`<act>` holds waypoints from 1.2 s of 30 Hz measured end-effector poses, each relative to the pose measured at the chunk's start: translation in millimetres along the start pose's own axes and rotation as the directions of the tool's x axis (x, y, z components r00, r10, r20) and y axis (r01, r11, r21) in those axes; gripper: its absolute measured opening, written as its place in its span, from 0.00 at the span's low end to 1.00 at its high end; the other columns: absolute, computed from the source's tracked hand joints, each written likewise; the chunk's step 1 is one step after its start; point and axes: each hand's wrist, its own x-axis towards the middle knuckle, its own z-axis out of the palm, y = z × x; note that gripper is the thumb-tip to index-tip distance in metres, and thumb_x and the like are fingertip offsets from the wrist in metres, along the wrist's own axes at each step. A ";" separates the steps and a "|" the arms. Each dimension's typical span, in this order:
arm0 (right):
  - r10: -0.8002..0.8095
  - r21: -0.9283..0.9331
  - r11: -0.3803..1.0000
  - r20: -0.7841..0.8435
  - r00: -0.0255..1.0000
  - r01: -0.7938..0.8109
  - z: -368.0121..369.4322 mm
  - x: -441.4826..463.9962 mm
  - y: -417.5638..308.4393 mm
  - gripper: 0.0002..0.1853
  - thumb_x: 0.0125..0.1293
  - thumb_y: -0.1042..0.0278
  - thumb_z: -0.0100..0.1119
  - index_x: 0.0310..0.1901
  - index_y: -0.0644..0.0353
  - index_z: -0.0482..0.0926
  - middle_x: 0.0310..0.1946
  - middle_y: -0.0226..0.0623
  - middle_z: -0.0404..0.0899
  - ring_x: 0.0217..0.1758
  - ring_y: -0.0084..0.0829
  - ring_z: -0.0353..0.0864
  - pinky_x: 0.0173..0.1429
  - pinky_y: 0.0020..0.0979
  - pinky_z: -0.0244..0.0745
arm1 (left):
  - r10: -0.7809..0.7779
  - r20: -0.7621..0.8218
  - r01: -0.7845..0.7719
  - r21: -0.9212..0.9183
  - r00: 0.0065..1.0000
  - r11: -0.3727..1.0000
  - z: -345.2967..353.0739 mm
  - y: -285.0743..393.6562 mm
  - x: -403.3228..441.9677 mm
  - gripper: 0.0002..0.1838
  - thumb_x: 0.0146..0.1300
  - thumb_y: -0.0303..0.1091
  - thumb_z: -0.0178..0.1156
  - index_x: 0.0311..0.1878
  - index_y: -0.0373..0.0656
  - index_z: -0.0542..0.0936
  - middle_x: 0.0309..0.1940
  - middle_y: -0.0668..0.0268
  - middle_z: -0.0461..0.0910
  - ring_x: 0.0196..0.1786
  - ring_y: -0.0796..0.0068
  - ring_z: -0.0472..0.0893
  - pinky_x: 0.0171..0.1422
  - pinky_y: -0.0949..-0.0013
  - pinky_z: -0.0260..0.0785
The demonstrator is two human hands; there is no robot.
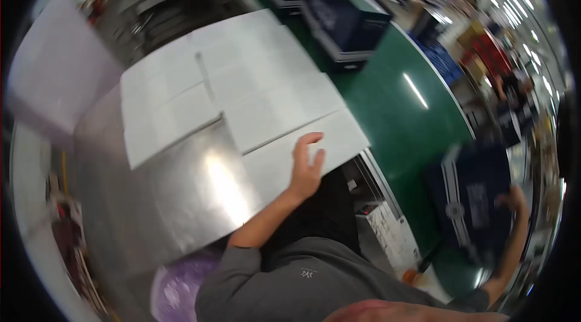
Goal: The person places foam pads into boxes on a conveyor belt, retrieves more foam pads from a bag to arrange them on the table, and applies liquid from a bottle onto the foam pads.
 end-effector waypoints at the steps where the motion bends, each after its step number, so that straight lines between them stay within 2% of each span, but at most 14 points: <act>1: -0.035 -0.070 0.997 -0.008 0.999 0.034 -10.4 16.2 7.5 0.14 0.58 0.71 0.68 0.45 0.65 0.80 0.35 0.39 0.84 0.34 0.35 0.80 0.42 0.36 0.76 | -0.002 -0.098 0.013 0.109 0.995 0.994 -22.4 -3.4 -4.0 0.20 0.68 0.28 0.56 0.63 0.38 0.72 0.59 0.58 0.74 0.61 0.61 0.73 0.72 0.62 0.61; 6: -0.446 -0.285 0.876 -0.170 0.879 0.389 -38.5 148.1 -61.8 0.29 0.67 0.74 0.56 0.70 0.63 0.66 0.56 0.50 0.80 0.59 0.52 0.80 0.63 0.45 0.74 | 0.041 -0.565 0.270 0.455 0.824 0.848 -168.6 -11.5 -20.0 0.20 0.70 0.33 0.56 0.62 0.38 0.73 0.58 0.56 0.75 0.61 0.59 0.73 0.71 0.62 0.61; 9: -0.757 -0.339 0.647 -0.394 0.521 0.683 -32.4 221.0 -219.1 0.31 0.72 0.70 0.54 0.75 0.64 0.61 0.72 0.51 0.68 0.72 0.51 0.70 0.73 0.42 0.68 | 0.157 -0.736 0.499 0.584 0.659 0.640 -266.7 -16.1 -28.6 0.24 0.71 0.38 0.55 0.66 0.38 0.70 0.61 0.54 0.73 0.64 0.56 0.71 0.72 0.55 0.59; 13: -0.809 -0.339 0.441 -0.552 0.203 0.831 -29.3 274.0 -435.2 0.29 0.76 0.61 0.52 0.74 0.65 0.62 0.70 0.52 0.70 0.74 0.52 0.68 0.76 0.44 0.63 | 0.199 -0.864 0.821 0.501 0.462 0.273 -351.3 -31.2 -19.6 0.30 0.72 0.46 0.53 0.70 0.39 0.66 0.67 0.52 0.69 0.68 0.49 0.68 0.74 0.47 0.56; 16: -0.754 -0.219 0.430 -0.620 0.215 0.876 -12.0 298.7 -528.5 0.29 0.77 0.54 0.51 0.70 0.68 0.66 0.66 0.51 0.73 0.71 0.51 0.71 0.73 0.44 0.66 | 0.122 -0.917 0.888 0.399 0.381 0.227 -381.4 -51.8 -24.3 0.32 0.71 0.48 0.53 0.71 0.38 0.66 0.68 0.50 0.69 0.68 0.48 0.68 0.74 0.47 0.56; 18: -0.664 -0.381 0.702 -0.655 0.360 0.602 10.2 266.2 -556.2 0.27 0.75 0.52 0.54 0.63 0.67 0.71 0.56 0.51 0.80 0.61 0.51 0.78 0.66 0.43 0.70 | 0.032 -0.940 0.925 0.340 0.340 0.170 -408.7 -54.0 -15.8 0.33 0.70 0.50 0.53 0.72 0.38 0.65 0.69 0.49 0.69 0.69 0.46 0.67 0.75 0.48 0.56; 20: -0.680 -0.377 0.691 -0.628 0.379 0.616 13.8 265.0 -545.2 0.26 0.74 0.52 0.55 0.61 0.67 0.72 0.53 0.50 0.80 0.59 0.52 0.78 0.65 0.43 0.70 | -0.141 -0.961 0.963 0.216 0.239 0.162 -415.0 -50.3 -12.3 0.32 0.69 0.48 0.52 0.71 0.38 0.68 0.69 0.49 0.69 0.70 0.46 0.67 0.74 0.46 0.57; 25: -0.704 -0.295 0.679 -0.520 0.483 0.672 -2.8 233.7 -452.2 0.19 0.68 0.58 0.62 0.50 0.66 0.76 0.38 0.47 0.83 0.43 0.48 0.83 0.54 0.41 0.74 | -0.099 -0.974 0.976 0.193 0.204 0.102 -418.5 -49.9 -12.3 0.20 0.64 0.39 0.54 0.54 0.44 0.85 0.53 0.51 0.84 0.57 0.45 0.80 0.65 0.48 0.69; 28: -0.740 -0.154 0.664 -0.272 0.615 0.732 -11.6 144.1 -387.2 0.16 0.65 0.62 0.64 0.45 0.66 0.77 0.35 0.44 0.82 0.36 0.42 0.81 0.46 0.37 0.75 | -0.052 -0.963 0.954 0.251 0.263 0.163 -440.2 -64.4 -23.5 0.18 0.61 0.38 0.56 0.50 0.44 0.87 0.48 0.53 0.87 0.51 0.43 0.83 0.59 0.51 0.72; 29: -0.743 -0.198 0.669 -0.207 0.636 0.717 -8.4 124.9 -363.2 0.15 0.64 0.63 0.64 0.44 0.66 0.77 0.34 0.42 0.82 0.34 0.39 0.80 0.43 0.36 0.74 | -0.108 -0.934 0.884 0.280 0.342 0.375 -454.7 -68.3 -33.4 0.17 0.61 0.34 0.59 0.50 0.38 0.85 0.46 0.52 0.86 0.49 0.49 0.83 0.57 0.57 0.73; 31: -0.726 -0.235 0.686 -0.148 0.672 0.689 -6.0 89.5 -330.2 0.14 0.63 0.65 0.65 0.43 0.67 0.78 0.33 0.41 0.81 0.31 0.36 0.78 0.40 0.34 0.74 | -0.209 -0.868 0.608 0.127 0.451 0.784 -471.8 -63.7 -51.1 0.18 0.62 0.27 0.62 0.55 0.30 0.79 0.45 0.50 0.83 0.48 0.59 0.83 0.54 0.65 0.76; 33: -0.666 0.077 0.733 -0.124 0.736 0.676 -5.2 46.3 -318.0 0.12 0.62 0.68 0.65 0.44 0.67 0.78 0.32 0.38 0.81 0.31 0.33 0.79 0.40 0.34 0.74 | -0.295 -0.793 0.195 -0.224 0.533 0.955 -471.5 -23.9 -72.9 0.24 0.67 0.20 0.57 0.66 0.29 0.67 0.53 0.50 0.77 0.49 0.65 0.82 0.55 0.70 0.78; 35: -0.762 0.080 0.526 -0.396 0.512 0.846 5.0 30.2 -319.7 0.08 0.68 0.71 0.61 0.45 0.66 0.78 0.32 0.36 0.82 0.33 0.29 0.80 0.41 0.32 0.76 | -0.284 -0.763 0.127 -0.259 0.581 0.957 -472.1 22.0 -100.1 0.24 0.68 0.20 0.56 0.66 0.28 0.66 0.56 0.49 0.76 0.50 0.65 0.81 0.58 0.68 0.78; 36: -0.751 0.100 0.536 -0.397 0.527 0.838 12.7 23.6 -326.8 0.08 0.68 0.71 0.61 0.45 0.66 0.78 0.32 0.36 0.82 0.33 0.29 0.80 0.41 0.32 0.76 | -0.297 -0.759 0.122 -0.279 0.580 0.952 -476.3 37.9 -115.4 0.23 0.68 0.19 0.54 0.66 0.29 0.67 0.55 0.49 0.77 0.51 0.63 0.82 0.60 0.68 0.77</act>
